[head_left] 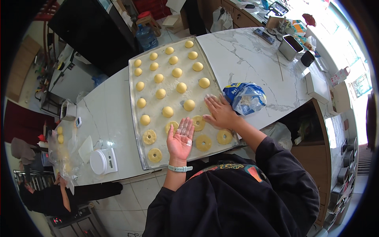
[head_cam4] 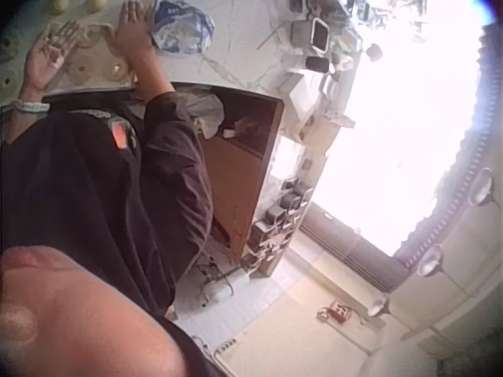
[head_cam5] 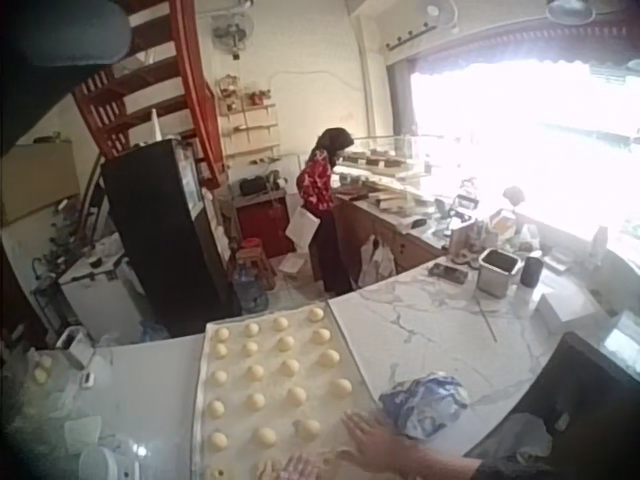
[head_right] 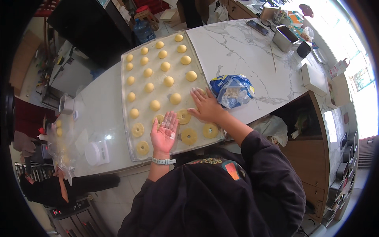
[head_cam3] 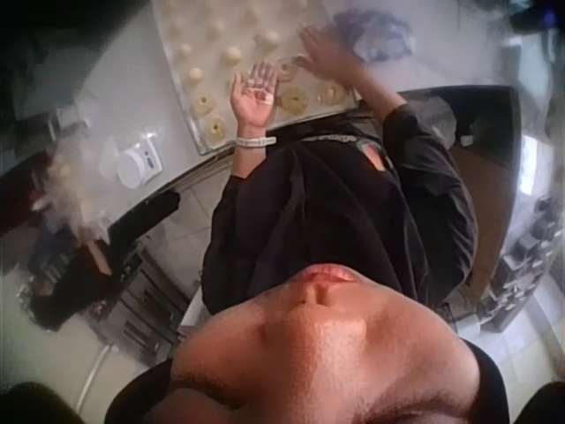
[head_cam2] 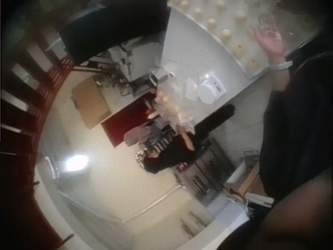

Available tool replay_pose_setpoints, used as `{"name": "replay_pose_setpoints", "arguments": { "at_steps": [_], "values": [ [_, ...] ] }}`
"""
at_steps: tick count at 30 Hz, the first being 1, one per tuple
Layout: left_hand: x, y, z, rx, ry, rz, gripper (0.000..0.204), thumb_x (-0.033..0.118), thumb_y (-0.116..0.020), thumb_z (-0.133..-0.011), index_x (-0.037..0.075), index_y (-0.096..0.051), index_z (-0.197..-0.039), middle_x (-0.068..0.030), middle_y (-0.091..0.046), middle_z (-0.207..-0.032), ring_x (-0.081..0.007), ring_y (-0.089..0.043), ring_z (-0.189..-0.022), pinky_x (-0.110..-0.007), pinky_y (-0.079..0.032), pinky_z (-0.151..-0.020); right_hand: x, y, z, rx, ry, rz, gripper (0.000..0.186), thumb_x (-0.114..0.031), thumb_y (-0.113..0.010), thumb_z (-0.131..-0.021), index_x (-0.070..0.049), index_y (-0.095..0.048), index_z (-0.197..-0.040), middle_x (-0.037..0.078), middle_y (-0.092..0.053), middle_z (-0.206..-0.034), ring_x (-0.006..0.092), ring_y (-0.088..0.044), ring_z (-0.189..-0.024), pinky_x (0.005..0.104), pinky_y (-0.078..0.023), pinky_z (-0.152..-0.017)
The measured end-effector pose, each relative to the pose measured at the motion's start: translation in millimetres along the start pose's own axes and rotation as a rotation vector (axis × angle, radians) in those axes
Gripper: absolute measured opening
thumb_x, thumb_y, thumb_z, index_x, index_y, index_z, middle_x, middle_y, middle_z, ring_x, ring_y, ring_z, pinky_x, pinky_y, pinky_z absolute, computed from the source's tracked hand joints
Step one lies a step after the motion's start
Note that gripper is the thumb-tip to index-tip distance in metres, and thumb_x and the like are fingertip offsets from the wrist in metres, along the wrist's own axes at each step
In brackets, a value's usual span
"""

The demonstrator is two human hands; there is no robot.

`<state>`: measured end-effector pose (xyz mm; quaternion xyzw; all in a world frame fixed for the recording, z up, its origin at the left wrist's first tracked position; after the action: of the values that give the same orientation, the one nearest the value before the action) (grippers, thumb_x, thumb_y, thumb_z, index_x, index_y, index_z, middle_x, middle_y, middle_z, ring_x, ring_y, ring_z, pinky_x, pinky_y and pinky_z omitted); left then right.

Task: The person pulls a tray of dough balls from under the counter and places it on the work surface. The person then applies flour to their hands and flattens and shapes the dough balls into donuts by making a hole in the center of each by hand.

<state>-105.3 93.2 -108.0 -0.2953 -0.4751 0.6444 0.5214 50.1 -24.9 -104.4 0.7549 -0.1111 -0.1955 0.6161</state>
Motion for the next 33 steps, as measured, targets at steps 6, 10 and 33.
{"name": "replay_pose_setpoints", "arguments": {
  "at_steps": [6, 10, 33],
  "values": [
    [5.2, 4.8, 4.6, 0.042, 0.003, -0.009, 0.046, 0.029, -0.039, -0.094, -0.005, -0.041, -0.124, -0.0191, -0.044, -0.131, -0.0293, -0.040, -0.125, -0.042, -0.033, -0.105, 23.5, 10.0, -2.3, 0.224, -0.036, -0.136, 0.044, -0.023, -0.050, -0.083, 0.002, -0.048, -0.119, 0.018, -0.051, -0.120, 0.0325, -0.047, -0.114, 0.0451, -0.030, -0.101],
    [8.5, 7.7, 7.2, 0.033, -0.019, -0.014, 0.044, 0.027, -0.040, -0.094, -0.005, -0.042, -0.123, -0.0185, -0.046, -0.129, -0.0293, -0.041, -0.123, -0.042, -0.034, -0.105, 27.1, 29.4, -6.9, 0.243, -0.113, -0.300, 0.019, -0.006, -0.052, -0.072, -0.005, -0.061, -0.089, 0.011, -0.055, -0.095, 0.0291, -0.052, -0.091, 0.0394, -0.040, -0.085],
    [-44.6, -1.0, -12.3, -0.095, 0.130, -0.224, 0.034, 0.025, -0.044, -0.093, -0.003, -0.055, -0.109, -0.0152, -0.061, -0.107, -0.0265, -0.056, -0.107, -0.037, -0.045, -0.093, 47.3, -22.2, -15.1, -0.058, -0.053, 0.066, 0.037, -0.027, -0.058, -0.078, -0.001, -0.053, -0.104, 0.014, -0.041, -0.115, 0.0281, -0.038, -0.112, 0.0490, -0.031, -0.083]
  ]
}}
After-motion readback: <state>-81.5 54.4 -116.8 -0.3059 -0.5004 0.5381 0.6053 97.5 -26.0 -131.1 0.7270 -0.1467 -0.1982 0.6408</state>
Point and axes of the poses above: each hand's wrist, its own z-axis away from the middle knuckle, its own y-axis out of the back of the hand, x = y × z, the point moved 4 cm from there along -z, towards the middle knuckle
